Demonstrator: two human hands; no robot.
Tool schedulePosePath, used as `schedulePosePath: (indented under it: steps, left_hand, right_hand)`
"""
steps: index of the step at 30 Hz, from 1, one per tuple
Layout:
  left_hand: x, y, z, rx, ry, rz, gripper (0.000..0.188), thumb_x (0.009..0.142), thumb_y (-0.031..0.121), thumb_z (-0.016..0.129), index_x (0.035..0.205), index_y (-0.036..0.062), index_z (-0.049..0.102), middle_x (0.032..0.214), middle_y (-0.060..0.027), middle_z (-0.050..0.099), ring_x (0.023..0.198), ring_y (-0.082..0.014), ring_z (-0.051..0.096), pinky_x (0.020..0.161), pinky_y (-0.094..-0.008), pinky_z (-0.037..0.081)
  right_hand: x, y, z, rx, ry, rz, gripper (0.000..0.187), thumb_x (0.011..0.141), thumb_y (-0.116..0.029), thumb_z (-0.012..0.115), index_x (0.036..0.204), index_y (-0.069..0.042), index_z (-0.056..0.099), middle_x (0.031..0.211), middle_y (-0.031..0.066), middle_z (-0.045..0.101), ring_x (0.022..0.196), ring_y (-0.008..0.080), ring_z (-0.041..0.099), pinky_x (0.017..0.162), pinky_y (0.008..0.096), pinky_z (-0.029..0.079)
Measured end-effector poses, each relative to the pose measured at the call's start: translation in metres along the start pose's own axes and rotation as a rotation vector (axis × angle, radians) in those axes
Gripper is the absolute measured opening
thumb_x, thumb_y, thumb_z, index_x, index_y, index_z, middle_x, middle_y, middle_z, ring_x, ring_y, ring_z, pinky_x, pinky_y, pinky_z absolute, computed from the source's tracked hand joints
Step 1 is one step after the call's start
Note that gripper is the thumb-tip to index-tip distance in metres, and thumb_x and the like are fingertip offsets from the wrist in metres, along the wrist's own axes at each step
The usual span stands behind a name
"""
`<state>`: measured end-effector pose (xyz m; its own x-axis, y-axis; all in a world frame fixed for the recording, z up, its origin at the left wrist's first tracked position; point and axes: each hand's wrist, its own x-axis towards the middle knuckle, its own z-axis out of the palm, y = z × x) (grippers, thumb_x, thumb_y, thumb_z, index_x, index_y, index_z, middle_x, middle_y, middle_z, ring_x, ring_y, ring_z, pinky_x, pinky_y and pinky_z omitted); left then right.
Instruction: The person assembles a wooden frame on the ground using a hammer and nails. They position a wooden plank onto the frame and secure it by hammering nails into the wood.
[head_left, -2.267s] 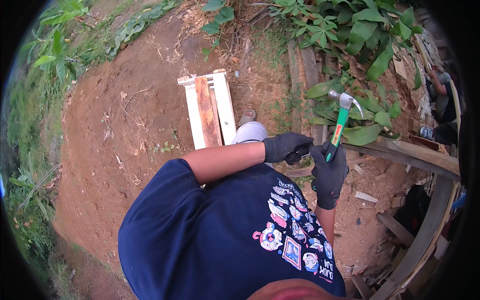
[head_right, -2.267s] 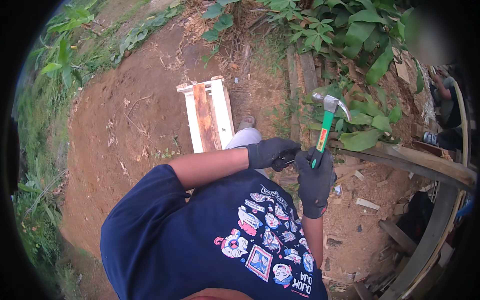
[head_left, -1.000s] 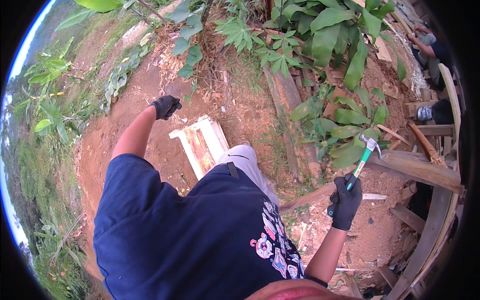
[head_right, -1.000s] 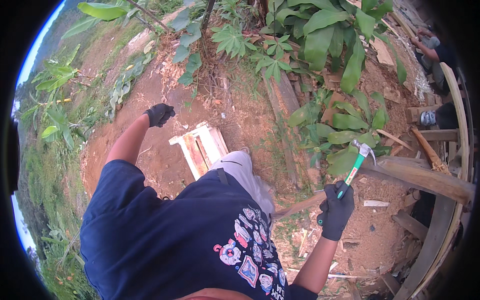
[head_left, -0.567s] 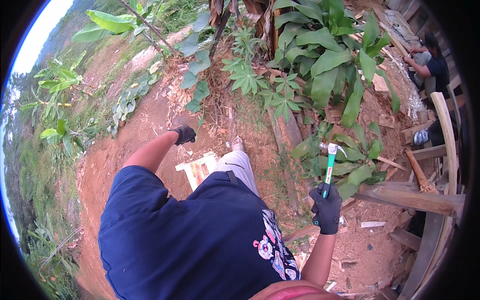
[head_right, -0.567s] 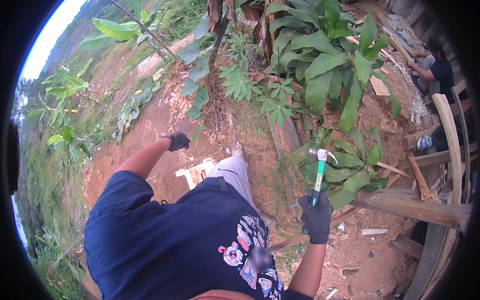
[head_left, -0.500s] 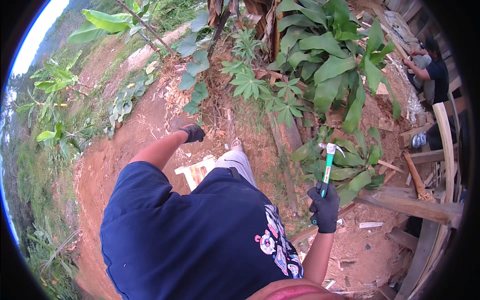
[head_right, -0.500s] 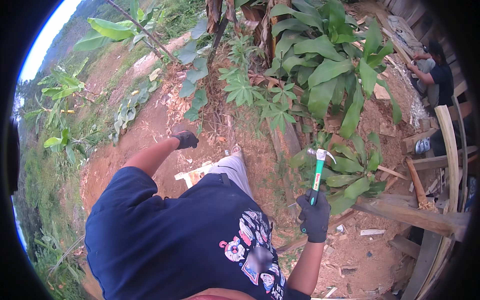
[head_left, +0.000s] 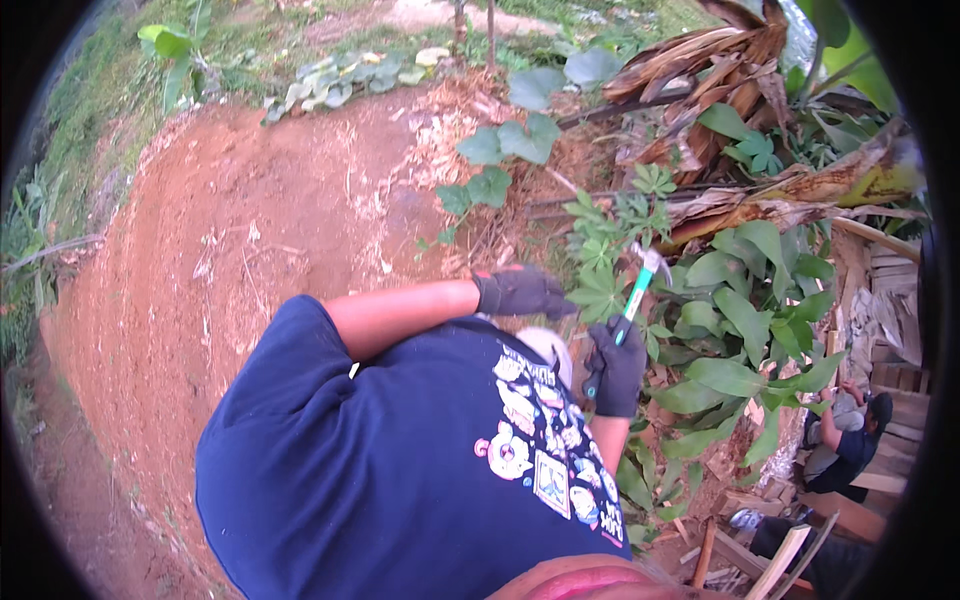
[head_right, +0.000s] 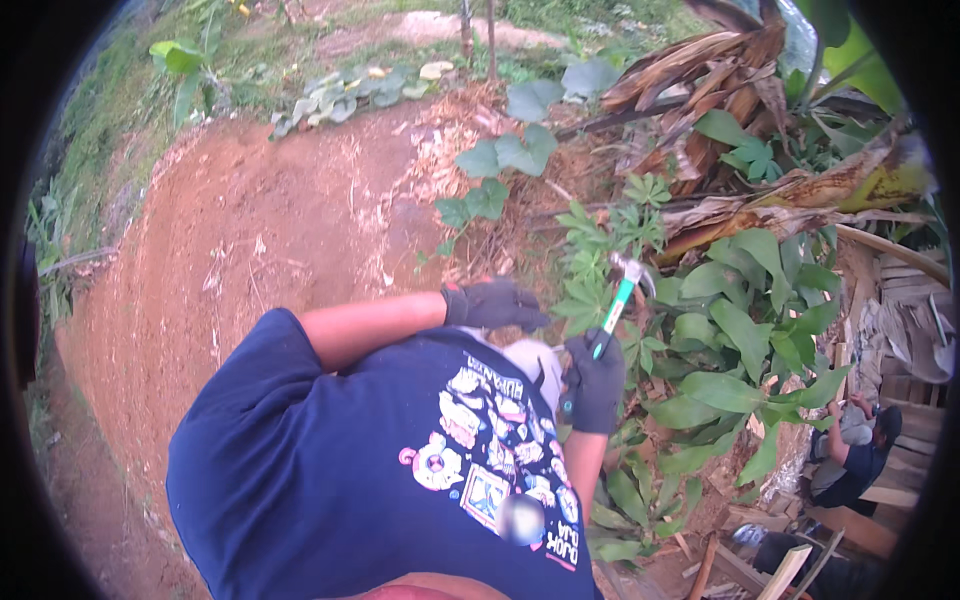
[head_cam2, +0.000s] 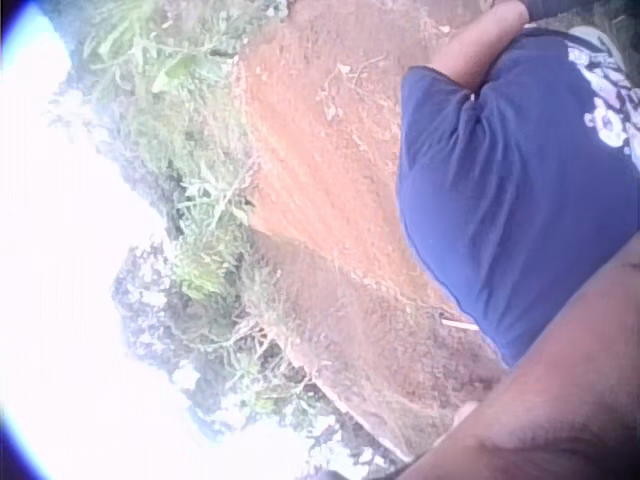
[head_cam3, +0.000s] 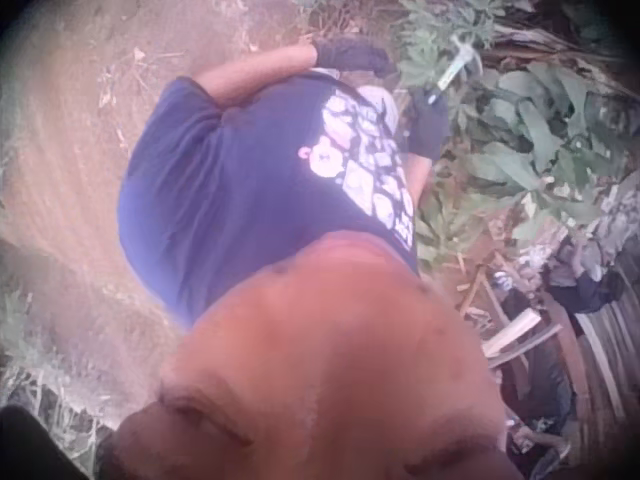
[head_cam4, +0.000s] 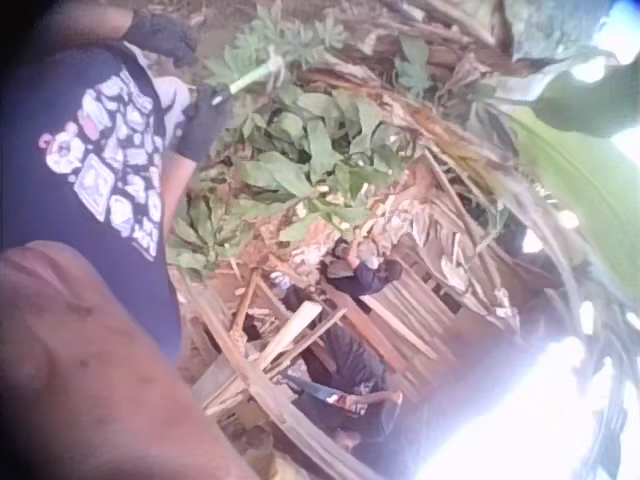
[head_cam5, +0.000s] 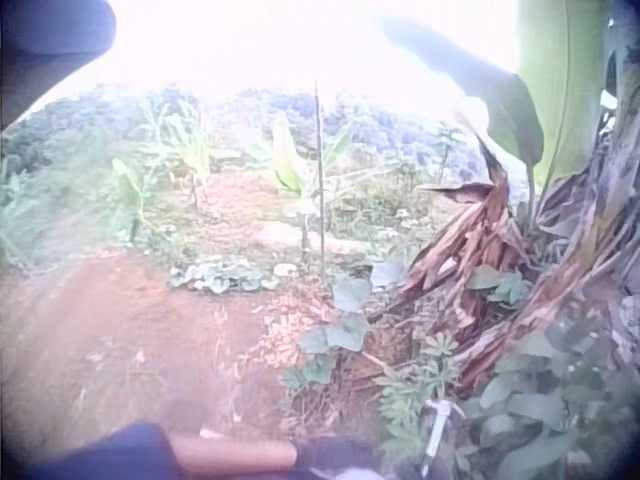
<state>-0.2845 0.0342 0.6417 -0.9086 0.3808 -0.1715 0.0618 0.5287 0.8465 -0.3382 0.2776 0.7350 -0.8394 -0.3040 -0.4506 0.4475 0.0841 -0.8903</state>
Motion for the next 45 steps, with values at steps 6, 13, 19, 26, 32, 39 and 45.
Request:
schedulePosePath:
  steps: [6,13,19,26,32,39,45]
  left_hand:
    - [-0.037,0.019,-0.064,0.067,0.337,-0.072,0.043,0.106,0.041,0.056,0.133,0.0116,0.072,0.132,-0.0137,0.072,0.127,-0.0325,0.065,0.108,-0.0426,0.05]
    - [-0.037,0.019,-0.089,-0.361,0.681,-0.458,0.043,0.101,0.046,0.061,0.124,0.012,0.075,0.123,-0.0139,0.074,0.118,-0.032,0.069,0.102,-0.0437,0.052]
    - [-0.024,0.017,-0.079,-0.42,1.111,-0.724,0.044,0.098,0.047,0.064,0.119,0.0114,0.078,0.118,-0.0157,0.077,0.109,-0.035,0.072,0.093,-0.0477,0.055]
    - [-0.016,0.039,-0.05,-0.662,1.326,-0.963,0.04,0.096,0.045,0.063,0.112,0.0112,0.078,0.109,-0.0161,0.076,0.103,-0.0359,0.072,0.091,-0.0473,0.054]
    - [-0.041,0.034,-0.007,-0.408,1.469,-1.087,0.027,0.1,0.039,0.061,0.113,0.023,0.078,0.114,-0.0086,0.073,0.103,-0.0334,0.072,0.088,-0.048,0.055]
    - [-0.081,0.021,0.059,-0.362,1.787,-1.12,0.028,0.099,0.039,0.062,0.106,0.0169,0.078,0.107,-0.0136,0.074,0.103,-0.0369,0.071,0.088,-0.0487,0.054]
    - [-0.058,0.001,0.106,-0.508,1.969,-1.192,0.027,0.099,0.035,0.063,0.102,0.0126,0.077,0.107,-0.0135,0.074,0.1,-0.0349,0.07,0.089,-0.0473,0.053]
  right_hand:
    - [0.08,-0.058,0.074,-0.545,-0.257,-0.123,0.026,0.088,-0.005,0.08,0.106,-0.005,0.061,0.076,0.0032,0.064,0.048,0.0101,0.054,0.044,0.0279,0.042]
    - [0.174,-0.094,0.165,-0.928,-0.708,-0.237,0.029,0.087,-0.007,0.081,0.108,-0.005,0.061,0.079,0.0034,0.067,0.048,0.011,0.055,0.045,0.0276,0.043]
    - [0.238,-0.102,0.238,-1.254,-1.155,-0.485,0.027,0.089,-0.007,0.079,0.109,-0.007,0.06,0.081,0.0022,0.067,0.052,0.0102,0.057,0.046,0.0269,0.043]
    - [0.232,-0.076,0.291,-1.288,-1.51,-0.41,0.031,0.083,-0.024,0.084,0.102,-0.006,0.066,0.084,0.0069,0.071,0.064,0.0162,0.066,0.056,0.0365,0.051]
    - [0.162,-0.053,0.329,-1.354,-1.677,-0.39,0.03,0.083,-0.019,0.083,0.103,-0.006,0.065,0.078,0.005,0.07,0.056,0.0143,0.063,0.052,0.0338,0.049]
    - [0.088,0.005,0.361,-1.429,-1.921,-0.366,0.028,0.087,-0.011,0.081,0.107,-0.005,0.063,0.076,0.0032,0.067,0.053,0.0105,0.061,0.048,0.0292,0.046]
    - [0.06,0.038,0.377,-1.569,-2.162,-0.366,0.03,0.087,-0.015,0.084,0.105,-0.004,0.062,0.072,0.0026,0.065,0.049,0.0116,0.059,0.046,0.0301,0.045]
